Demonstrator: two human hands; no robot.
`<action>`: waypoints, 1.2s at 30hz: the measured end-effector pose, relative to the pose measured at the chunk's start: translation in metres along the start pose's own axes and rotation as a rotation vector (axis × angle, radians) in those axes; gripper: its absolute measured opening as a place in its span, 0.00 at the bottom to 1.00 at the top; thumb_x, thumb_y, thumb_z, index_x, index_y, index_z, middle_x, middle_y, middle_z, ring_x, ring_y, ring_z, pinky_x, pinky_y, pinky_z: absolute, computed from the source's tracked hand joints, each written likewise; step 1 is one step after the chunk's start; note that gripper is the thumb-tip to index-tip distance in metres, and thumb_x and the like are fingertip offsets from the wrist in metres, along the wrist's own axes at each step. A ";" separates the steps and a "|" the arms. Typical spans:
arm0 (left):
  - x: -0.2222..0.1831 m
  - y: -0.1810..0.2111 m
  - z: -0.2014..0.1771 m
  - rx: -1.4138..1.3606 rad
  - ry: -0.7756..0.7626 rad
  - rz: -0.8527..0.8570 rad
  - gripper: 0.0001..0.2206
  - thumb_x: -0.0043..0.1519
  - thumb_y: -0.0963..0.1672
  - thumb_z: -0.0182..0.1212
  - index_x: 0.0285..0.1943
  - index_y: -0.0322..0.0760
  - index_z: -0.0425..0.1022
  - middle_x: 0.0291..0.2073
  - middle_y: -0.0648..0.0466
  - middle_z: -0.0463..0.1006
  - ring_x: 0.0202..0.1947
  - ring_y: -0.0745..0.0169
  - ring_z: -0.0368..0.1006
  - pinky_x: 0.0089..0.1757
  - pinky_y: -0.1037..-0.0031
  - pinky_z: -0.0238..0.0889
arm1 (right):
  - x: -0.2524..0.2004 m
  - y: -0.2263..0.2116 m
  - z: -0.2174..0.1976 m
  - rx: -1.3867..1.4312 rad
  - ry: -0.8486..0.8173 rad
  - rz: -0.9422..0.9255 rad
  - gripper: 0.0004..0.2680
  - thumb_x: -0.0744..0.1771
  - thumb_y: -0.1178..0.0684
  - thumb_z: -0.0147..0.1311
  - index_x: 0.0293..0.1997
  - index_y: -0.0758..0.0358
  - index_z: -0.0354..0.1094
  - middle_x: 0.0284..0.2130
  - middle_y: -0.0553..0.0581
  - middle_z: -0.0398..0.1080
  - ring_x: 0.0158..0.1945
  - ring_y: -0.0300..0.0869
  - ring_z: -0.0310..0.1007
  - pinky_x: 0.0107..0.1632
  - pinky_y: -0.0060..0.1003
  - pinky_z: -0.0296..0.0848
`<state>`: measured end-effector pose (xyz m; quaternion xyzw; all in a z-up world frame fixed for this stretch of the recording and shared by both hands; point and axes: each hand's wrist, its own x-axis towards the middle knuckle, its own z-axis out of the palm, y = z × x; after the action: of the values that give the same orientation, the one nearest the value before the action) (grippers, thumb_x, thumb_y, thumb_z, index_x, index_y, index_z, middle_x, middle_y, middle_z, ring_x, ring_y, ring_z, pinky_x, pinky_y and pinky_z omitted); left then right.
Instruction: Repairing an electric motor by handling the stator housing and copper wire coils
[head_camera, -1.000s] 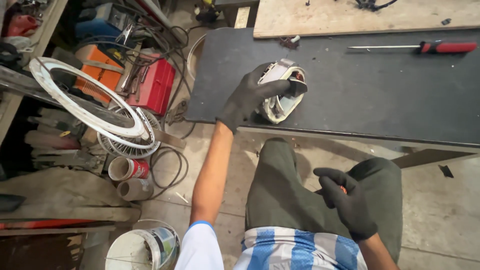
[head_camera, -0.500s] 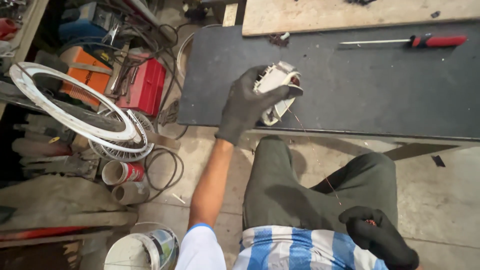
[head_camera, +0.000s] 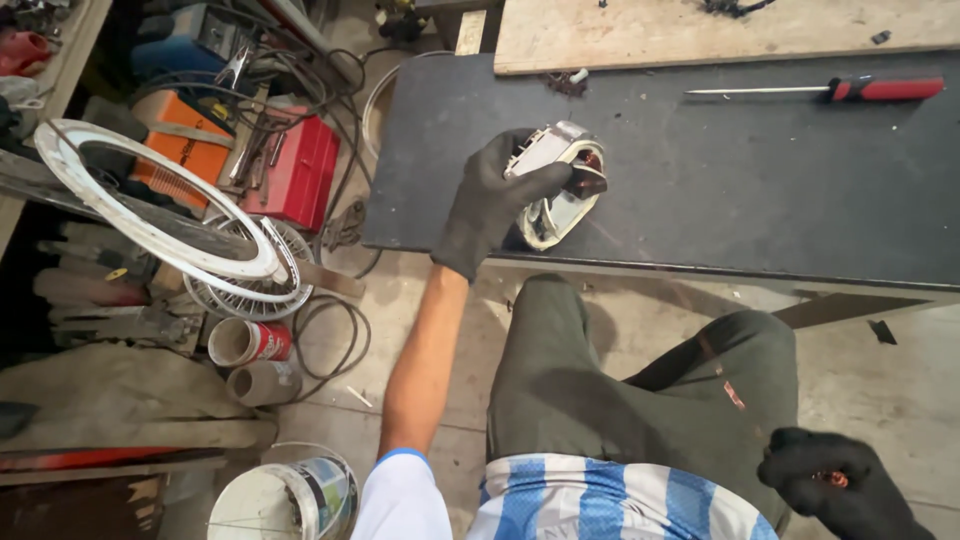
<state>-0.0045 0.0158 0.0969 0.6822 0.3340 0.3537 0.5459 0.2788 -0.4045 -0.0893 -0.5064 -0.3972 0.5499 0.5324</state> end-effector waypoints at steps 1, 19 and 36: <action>0.000 0.001 0.001 -0.047 0.008 -0.008 0.20 0.55 0.43 0.71 0.54 0.28 0.75 0.39 0.51 0.82 0.34 0.68 0.78 0.38 0.79 0.73 | -0.002 0.000 0.003 -0.184 0.114 0.357 0.09 0.56 0.63 0.66 0.32 0.78 0.89 0.37 0.65 0.83 0.31 0.52 0.78 0.34 0.46 0.74; -0.013 0.029 0.014 0.221 0.074 -0.058 0.29 0.52 0.52 0.66 0.58 0.30 0.73 0.41 0.51 0.84 0.36 0.66 0.80 0.39 0.77 0.73 | 0.116 0.075 0.340 -0.811 -0.425 -0.805 0.11 0.64 0.54 0.53 0.50 0.58 0.74 0.35 0.55 0.76 0.33 0.49 0.73 0.36 0.43 0.70; 0.011 0.041 -0.011 0.062 -0.413 -0.310 0.25 0.54 0.53 0.64 0.56 0.32 0.78 0.44 0.53 0.84 0.44 0.67 0.77 0.46 0.78 0.69 | 0.133 0.048 0.366 -0.915 -0.506 -0.899 0.03 0.64 0.54 0.53 0.34 0.57 0.72 0.25 0.55 0.71 0.24 0.51 0.69 0.27 0.44 0.65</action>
<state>-0.0049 0.0236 0.1401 0.6971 0.3267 0.1084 0.6290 -0.0783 -0.2408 -0.0907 -0.3222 -0.8729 0.1540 0.3325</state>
